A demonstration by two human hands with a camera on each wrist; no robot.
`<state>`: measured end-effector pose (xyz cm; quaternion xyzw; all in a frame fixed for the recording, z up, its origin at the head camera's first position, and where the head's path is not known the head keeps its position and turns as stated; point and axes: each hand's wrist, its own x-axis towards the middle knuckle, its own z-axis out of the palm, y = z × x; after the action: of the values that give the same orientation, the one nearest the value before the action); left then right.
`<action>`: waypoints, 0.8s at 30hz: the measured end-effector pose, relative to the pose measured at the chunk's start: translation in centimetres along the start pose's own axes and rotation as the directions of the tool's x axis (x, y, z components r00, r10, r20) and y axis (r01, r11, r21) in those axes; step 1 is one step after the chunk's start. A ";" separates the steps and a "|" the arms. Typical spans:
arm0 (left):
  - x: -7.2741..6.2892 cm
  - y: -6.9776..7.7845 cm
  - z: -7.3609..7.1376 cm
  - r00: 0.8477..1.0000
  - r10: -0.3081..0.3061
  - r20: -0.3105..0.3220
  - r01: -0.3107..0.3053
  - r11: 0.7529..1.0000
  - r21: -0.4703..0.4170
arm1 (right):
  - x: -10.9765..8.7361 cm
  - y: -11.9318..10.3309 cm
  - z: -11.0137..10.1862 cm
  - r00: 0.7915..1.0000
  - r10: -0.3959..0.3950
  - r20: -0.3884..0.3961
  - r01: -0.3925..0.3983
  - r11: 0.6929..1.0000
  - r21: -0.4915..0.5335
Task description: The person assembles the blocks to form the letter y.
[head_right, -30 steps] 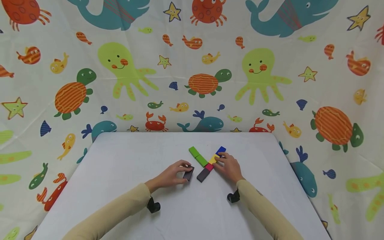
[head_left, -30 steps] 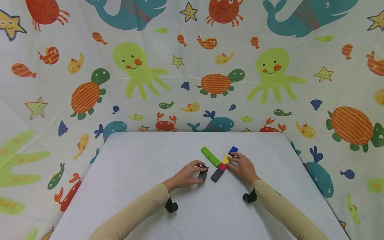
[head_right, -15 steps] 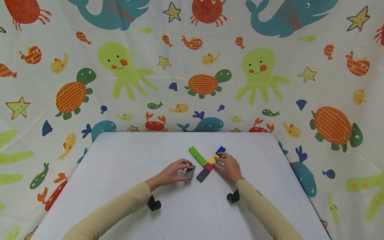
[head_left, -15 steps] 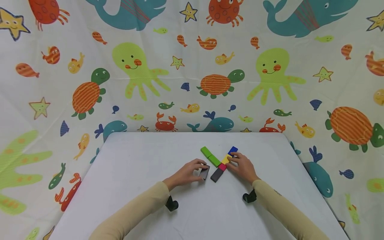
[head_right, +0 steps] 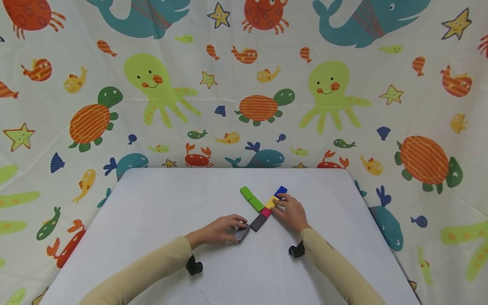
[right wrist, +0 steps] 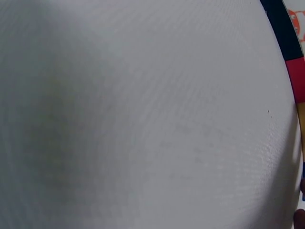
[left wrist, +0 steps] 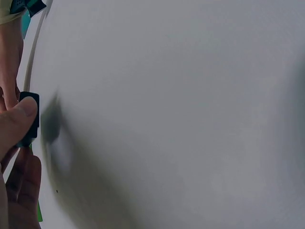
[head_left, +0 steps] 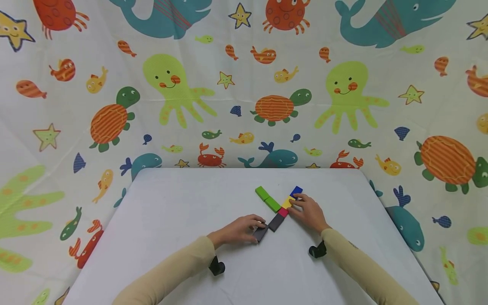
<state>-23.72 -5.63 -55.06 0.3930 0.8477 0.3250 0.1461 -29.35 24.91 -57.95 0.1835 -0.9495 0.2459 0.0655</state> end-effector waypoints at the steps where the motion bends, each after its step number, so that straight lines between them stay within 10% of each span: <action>1: 0.0 0.1 0.0 1.000 -0.002 0.002 0.002 1.000 -0.004 | 0.0 -0.1 0.0 1.000 -0.002 -0.001 0.002 1.000 -0.002; 24: 0.0 -0.1 1.2 0.999 0.015 0.036 -0.016 1.000 0.012 | 0.2 0.1 0.3 1.000 0.018 -0.005 -0.018 1.000 -0.021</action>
<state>-23.22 -5.15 -56.03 0.4062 0.8438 0.3139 0.1566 -29.52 24.77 -58.19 0.1736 -0.9535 0.2368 0.0675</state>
